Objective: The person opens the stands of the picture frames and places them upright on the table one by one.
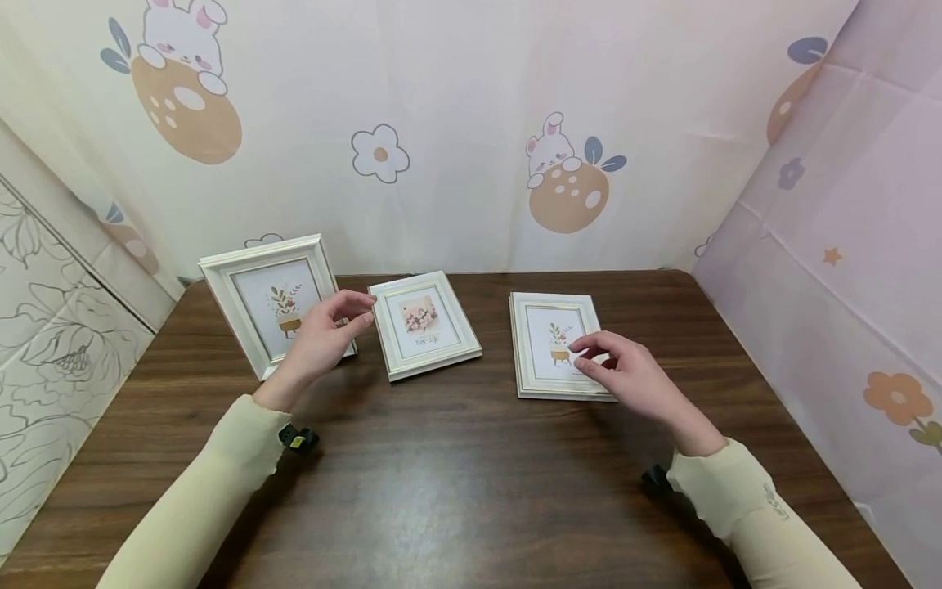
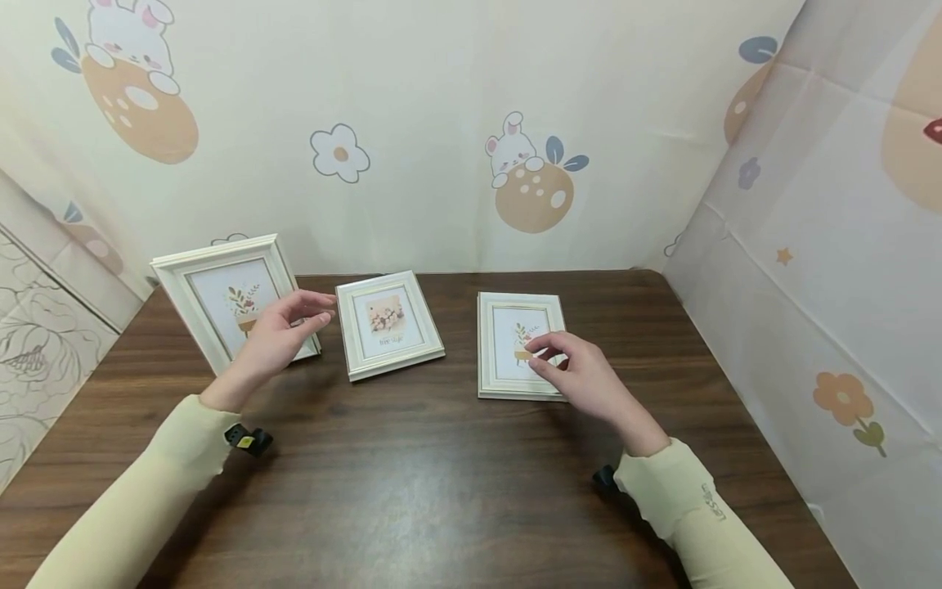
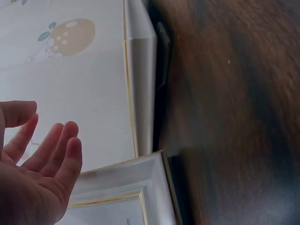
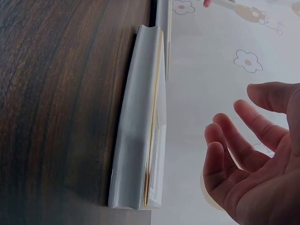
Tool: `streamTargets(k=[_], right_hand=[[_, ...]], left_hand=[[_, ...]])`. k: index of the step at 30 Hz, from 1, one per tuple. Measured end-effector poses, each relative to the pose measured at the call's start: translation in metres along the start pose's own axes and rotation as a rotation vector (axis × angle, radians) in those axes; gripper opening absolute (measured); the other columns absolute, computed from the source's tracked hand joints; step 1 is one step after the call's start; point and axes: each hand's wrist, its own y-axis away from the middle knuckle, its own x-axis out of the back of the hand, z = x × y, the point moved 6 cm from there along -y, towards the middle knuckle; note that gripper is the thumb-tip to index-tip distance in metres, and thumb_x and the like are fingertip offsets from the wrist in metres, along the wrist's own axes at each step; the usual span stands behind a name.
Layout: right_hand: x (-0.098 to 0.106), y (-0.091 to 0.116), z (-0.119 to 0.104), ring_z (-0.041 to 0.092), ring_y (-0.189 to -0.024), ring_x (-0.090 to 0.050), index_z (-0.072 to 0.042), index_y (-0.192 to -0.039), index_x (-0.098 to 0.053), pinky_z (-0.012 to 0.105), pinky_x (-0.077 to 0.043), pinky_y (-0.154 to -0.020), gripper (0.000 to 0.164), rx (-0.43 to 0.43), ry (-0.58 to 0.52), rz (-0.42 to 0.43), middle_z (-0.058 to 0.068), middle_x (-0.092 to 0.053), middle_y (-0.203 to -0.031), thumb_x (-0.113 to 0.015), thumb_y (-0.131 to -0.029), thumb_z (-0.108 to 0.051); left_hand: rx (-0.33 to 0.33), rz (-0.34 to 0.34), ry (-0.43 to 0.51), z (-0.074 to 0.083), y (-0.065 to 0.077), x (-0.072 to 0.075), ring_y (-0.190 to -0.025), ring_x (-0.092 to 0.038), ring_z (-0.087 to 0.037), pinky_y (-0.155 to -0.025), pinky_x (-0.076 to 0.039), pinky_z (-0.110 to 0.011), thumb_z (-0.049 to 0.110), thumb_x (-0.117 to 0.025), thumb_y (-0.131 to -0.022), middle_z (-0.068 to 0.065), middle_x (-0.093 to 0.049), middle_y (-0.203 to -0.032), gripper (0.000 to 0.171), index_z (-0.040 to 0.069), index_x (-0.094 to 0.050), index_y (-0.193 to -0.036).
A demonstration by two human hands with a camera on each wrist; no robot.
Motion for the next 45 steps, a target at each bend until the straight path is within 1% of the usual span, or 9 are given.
streamTargets(k=[6, 11, 16, 21, 24, 30, 36, 41, 45], right_hand=[[-0.002, 0.0, 0.001, 0.021, -0.094, -0.06, -0.008, -0.116, -0.068, 0.034, -0.05, -0.078, 0.023, 0.0, -0.004, -0.005, 0.006, -0.068, -0.108, -0.068, -0.096, -0.016], [-0.005, 0.0, 0.001, 0.02, -0.094, -0.061, -0.008, -0.115, -0.067, 0.035, -0.052, -0.079, 0.02, 0.01, -0.021, -0.016, 0.005, -0.067, -0.109, -0.067, -0.096, -0.016], [-0.007, 0.0, 0.001, 0.02, -0.094, -0.061, -0.008, -0.115, -0.067, 0.035, -0.052, -0.08, 0.021, 0.01, -0.023, -0.022, 0.005, -0.067, -0.109, -0.067, -0.097, -0.016], [-0.009, 0.0, 0.002, 0.02, -0.095, -0.061, -0.008, -0.115, -0.067, 0.036, -0.052, -0.08, 0.021, 0.014, -0.02, -0.03, 0.004, -0.067, -0.109, -0.067, -0.097, -0.017], [-0.01, -0.001, 0.002, 0.02, -0.096, -0.061, -0.008, -0.115, -0.068, 0.036, -0.053, -0.08, 0.02, 0.024, -0.022, -0.03, 0.004, -0.067, -0.109, -0.067, -0.096, -0.016], [-0.013, -0.001, 0.001, 0.019, -0.096, -0.062, -0.007, -0.113, -0.068, 0.036, -0.053, -0.079, 0.02, 0.043, -0.03, -0.028, 0.008, -0.068, -0.109, -0.068, -0.096, -0.015], [-0.014, -0.003, 0.0, 0.019, -0.094, -0.062, -0.007, -0.112, -0.069, 0.035, -0.053, -0.078, 0.018, 0.056, -0.025, -0.013, 0.005, -0.069, -0.106, -0.068, -0.095, -0.015], [-0.014, -0.003, -0.002, 0.019, -0.095, -0.063, -0.008, -0.111, -0.069, 0.035, -0.053, -0.078, 0.017, 0.058, -0.033, -0.009, 0.003, -0.068, -0.106, -0.068, -0.096, -0.016], [-0.015, -0.003, -0.003, 0.019, -0.096, -0.063, -0.008, -0.111, -0.07, 0.037, -0.053, -0.078, 0.017, 0.059, -0.061, -0.007, 0.005, -0.069, -0.108, -0.068, -0.097, -0.016]], left_hand=[[0.061, -0.044, -0.08, -0.004, -0.001, -0.011, -0.106, -0.061, -0.03, -0.086, -0.047, -0.043, 0.012, -0.064, -0.097, -0.018, -0.066, -0.117, 0.027, 0.003, -0.062, -0.122], [0.095, -0.093, -0.125, -0.007, -0.006, -0.024, -0.116, -0.06, -0.036, -0.095, -0.047, -0.051, 0.016, -0.062, -0.098, -0.018, -0.061, -0.127, 0.03, 0.005, -0.059, -0.126], [0.106, -0.108, -0.136, -0.01, -0.015, -0.035, -0.129, -0.049, -0.038, -0.104, -0.04, -0.054, 0.018, -0.059, -0.1, -0.017, -0.052, -0.141, 0.032, 0.008, -0.056, -0.13], [0.134, -0.112, -0.147, -0.011, -0.024, -0.041, -0.136, -0.041, -0.036, -0.106, -0.035, -0.056, 0.02, -0.055, -0.101, -0.017, -0.047, -0.146, 0.035, 0.008, -0.054, -0.134], [0.16, -0.09, -0.124, -0.012, -0.03, -0.043, -0.139, -0.037, -0.034, -0.109, -0.032, -0.055, 0.021, -0.053, -0.102, -0.016, -0.045, -0.149, 0.034, 0.01, -0.054, -0.135], [0.251, -0.008, -0.024, -0.018, -0.044, -0.042, -0.144, -0.028, -0.033, -0.114, -0.027, -0.053, 0.02, -0.049, -0.103, -0.016, -0.038, -0.153, 0.037, 0.007, -0.05, -0.138], [0.331, 0.044, -0.019, -0.024, -0.057, -0.043, -0.142, -0.024, -0.035, -0.112, -0.027, -0.053, 0.021, -0.048, -0.102, -0.017, -0.033, -0.153, 0.045, 0.006, -0.044, -0.144], [0.415, 0.056, -0.027, -0.03, -0.064, -0.043, -0.142, -0.014, -0.036, -0.112, -0.024, -0.054, 0.024, -0.049, -0.101, -0.017, -0.024, -0.156, 0.051, 0.01, -0.038, -0.149], [0.467, 0.031, -0.043, -0.035, -0.068, -0.045, -0.144, -0.009, -0.036, -0.113, -0.024, -0.054, 0.025, -0.049, -0.101, -0.017, -0.021, -0.158, 0.056, 0.012, -0.032, -0.152]])
